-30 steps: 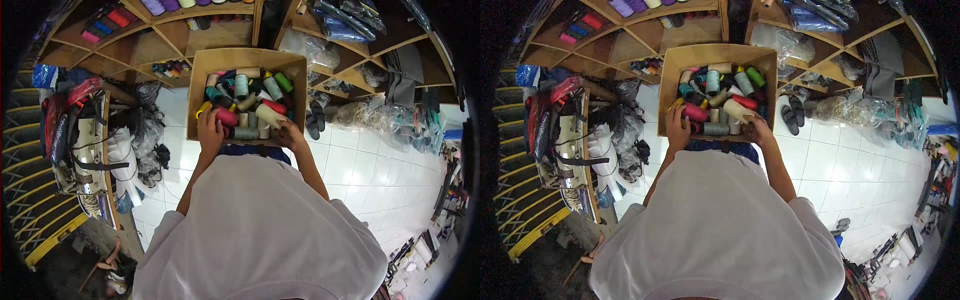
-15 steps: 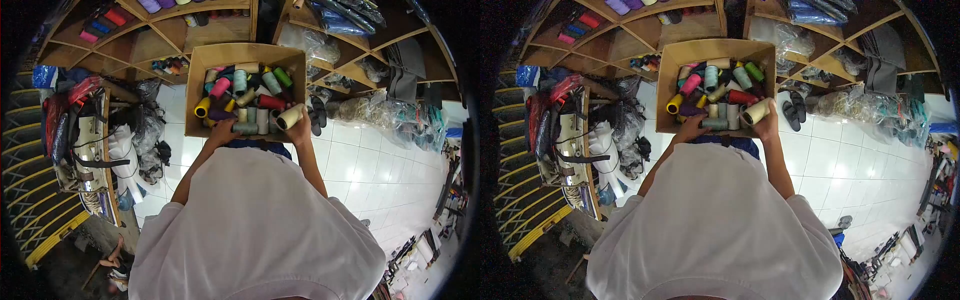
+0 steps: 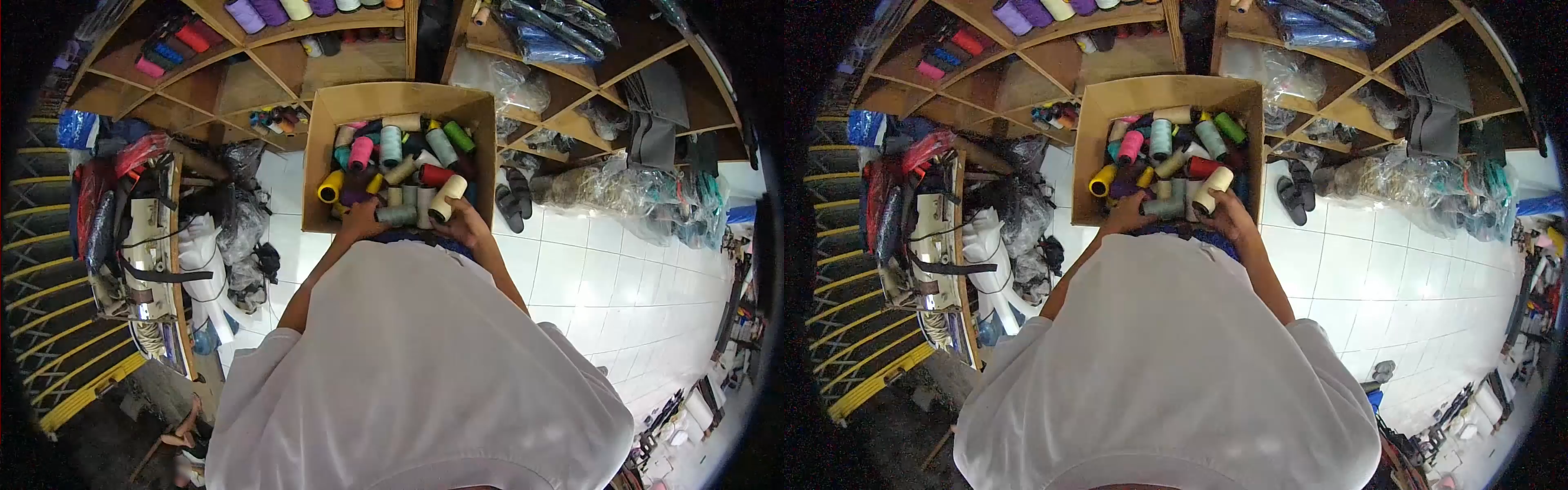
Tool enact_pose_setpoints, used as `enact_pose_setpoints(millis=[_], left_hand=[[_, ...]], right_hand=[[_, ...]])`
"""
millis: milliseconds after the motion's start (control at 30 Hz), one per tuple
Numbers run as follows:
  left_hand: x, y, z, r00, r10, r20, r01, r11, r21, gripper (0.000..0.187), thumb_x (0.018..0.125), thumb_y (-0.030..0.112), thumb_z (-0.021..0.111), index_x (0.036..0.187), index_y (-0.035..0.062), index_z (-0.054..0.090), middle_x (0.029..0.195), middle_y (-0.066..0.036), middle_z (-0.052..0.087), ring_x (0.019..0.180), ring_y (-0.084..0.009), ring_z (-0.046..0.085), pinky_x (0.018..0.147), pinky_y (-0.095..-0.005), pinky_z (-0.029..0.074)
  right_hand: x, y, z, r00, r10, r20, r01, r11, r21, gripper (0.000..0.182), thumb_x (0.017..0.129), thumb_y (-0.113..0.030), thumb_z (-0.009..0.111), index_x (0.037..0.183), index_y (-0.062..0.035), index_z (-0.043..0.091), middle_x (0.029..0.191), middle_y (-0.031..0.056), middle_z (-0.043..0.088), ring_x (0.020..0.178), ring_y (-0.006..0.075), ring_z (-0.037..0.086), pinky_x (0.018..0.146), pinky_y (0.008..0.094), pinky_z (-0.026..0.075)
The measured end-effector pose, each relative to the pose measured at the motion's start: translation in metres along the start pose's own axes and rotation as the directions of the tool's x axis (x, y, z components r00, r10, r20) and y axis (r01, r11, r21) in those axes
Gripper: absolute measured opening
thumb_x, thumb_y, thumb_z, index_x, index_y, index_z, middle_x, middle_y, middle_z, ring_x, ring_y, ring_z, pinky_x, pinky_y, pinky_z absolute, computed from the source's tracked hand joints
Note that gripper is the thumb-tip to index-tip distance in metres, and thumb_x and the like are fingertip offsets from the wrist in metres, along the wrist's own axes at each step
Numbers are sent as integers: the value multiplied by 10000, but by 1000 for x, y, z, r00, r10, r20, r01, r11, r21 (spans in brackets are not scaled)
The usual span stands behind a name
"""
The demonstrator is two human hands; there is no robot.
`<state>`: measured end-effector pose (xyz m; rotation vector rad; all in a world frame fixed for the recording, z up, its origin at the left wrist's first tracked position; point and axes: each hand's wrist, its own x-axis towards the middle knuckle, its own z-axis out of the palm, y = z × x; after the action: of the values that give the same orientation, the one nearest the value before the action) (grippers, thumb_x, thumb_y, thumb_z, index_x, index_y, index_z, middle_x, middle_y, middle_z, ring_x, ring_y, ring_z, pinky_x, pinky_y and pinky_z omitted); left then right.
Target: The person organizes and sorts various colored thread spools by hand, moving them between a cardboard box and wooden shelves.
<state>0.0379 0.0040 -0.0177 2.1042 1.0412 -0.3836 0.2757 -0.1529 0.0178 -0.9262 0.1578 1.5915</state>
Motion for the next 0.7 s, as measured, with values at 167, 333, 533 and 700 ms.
enact_pose_setpoints(millis=[167,333,533,700], left_hand=[[-15,13,-3,965,158,-207,-188,973,-135,502,829,390,641,1218,94,524,1163,-191,613,1100,-404,552,909,-525,445],[-16,18,4,918,179,-353,-191,982,0,541,814,372,645,1250,79,517,1145,-217,598,1075,-424,549,902,-507,457],[-21,49,-2,912,119,-393,-59,985,163,626,732,260,695,1291,70,487,1354,-191,410,1209,-452,403,883,-589,443],[32,87,19,765,361,-534,-266,931,250,756,720,155,710,1408,147,398,1420,-107,365,1325,-467,274,889,-830,196]], right_hand=[[-1,-1,9,999,-32,33,34,995,-89,528,885,-157,644,1343,-173,382,1282,77,490,1149,259,525,933,515,475],[-18,-3,12,994,-58,98,61,998,-33,576,882,-150,638,1381,-183,353,1297,74,487,1178,275,512,923,478,497],[-39,9,4,967,-239,83,241,970,-19,520,914,-143,594,1379,-122,362,1277,96,499,1186,279,517,986,515,459],[-49,11,6,972,-228,60,233,969,-85,536,921,-219,628,1362,-45,378,1277,117,511,1196,278,521,1013,499,451]])
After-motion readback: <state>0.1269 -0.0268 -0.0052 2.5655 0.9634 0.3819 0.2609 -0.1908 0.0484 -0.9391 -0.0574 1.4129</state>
